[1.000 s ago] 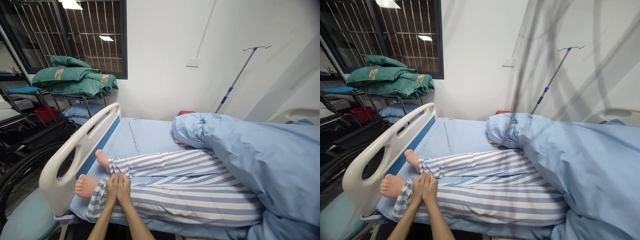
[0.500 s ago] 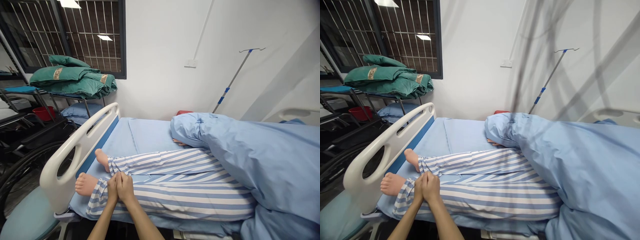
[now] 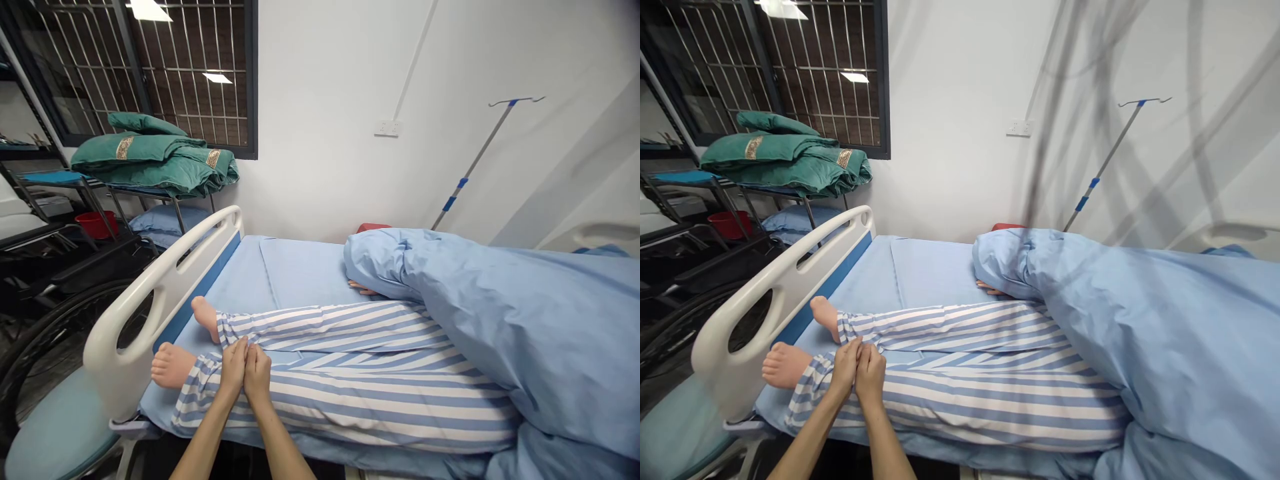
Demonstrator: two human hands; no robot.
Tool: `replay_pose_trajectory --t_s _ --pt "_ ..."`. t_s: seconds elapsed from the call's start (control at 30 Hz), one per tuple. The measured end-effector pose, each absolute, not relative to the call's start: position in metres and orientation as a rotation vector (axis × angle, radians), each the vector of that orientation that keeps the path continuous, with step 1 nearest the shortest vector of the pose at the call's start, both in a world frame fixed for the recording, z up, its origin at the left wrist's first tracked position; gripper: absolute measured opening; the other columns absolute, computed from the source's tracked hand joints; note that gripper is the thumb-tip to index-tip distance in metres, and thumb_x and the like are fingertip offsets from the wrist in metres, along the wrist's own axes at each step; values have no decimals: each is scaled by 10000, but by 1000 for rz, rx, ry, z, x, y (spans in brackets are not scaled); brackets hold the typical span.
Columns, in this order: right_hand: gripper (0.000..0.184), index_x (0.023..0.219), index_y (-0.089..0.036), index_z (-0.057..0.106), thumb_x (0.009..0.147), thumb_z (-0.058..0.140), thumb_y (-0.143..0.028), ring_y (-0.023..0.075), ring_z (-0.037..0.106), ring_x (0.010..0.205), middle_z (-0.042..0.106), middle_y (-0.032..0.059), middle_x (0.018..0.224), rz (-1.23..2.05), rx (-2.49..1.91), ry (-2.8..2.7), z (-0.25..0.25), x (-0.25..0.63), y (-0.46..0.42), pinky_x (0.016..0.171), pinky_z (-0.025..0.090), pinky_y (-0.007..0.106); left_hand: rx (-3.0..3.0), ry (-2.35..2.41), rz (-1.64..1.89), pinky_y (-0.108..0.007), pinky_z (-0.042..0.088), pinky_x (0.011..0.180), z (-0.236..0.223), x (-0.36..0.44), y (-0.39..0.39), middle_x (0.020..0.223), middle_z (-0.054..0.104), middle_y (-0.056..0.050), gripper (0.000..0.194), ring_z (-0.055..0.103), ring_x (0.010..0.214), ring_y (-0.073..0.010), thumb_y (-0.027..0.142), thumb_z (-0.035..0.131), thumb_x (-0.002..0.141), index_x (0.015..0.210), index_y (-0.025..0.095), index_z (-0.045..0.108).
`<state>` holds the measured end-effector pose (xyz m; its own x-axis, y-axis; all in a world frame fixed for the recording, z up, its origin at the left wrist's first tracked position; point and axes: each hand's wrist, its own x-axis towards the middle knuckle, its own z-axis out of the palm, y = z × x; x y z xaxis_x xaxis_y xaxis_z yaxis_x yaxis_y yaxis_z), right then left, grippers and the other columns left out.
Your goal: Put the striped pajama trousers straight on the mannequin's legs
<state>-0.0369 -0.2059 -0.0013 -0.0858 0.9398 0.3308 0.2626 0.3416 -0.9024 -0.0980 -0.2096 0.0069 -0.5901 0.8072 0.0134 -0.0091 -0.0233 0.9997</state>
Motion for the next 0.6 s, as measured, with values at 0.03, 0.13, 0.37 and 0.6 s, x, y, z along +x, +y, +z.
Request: replay_pose_trajectory --t_s 0.03,0.13,0.37,0.6 --pt "435 612 -184 517 926 260 -341 135 500 516 575 30 554 833 -1120 -1578 -2 -37 -205 511 280 245 803 1631 1704 -212 321 452 6 -96 -210 444 360 64 390 345 450 -79 491 510 715 509 194 363" --pt "422 616 -182 530 920 286 -343 135 502 511 581 34 554 826 -1149 -1586 -3 -37 -205 514 284 247 848 1667 1701 -220 379 498 -3 -97 -212 496 466 33 344 428 510 -102 458 506 733 540 179 452" --pt "426 623 -176 550 915 287 -342 137 510 519 601 41 571 847 -1162 -1590 1 -38 -207 510 290 244 1068 1739 1613 -251 434 577 -21 -104 -210 570 557 -14 351 503 573 -137 443 439 789 584 170 522" --pt "415 641 -184 579 914 311 -346 145 522 523 605 39 568 726 -1138 -1785 14 -22 -204 511 249 258 1156 1792 1585 -258 419 558 -9 -97 -215 558 573 -20 367 507 567 -148 442 413 784 568 170 533"
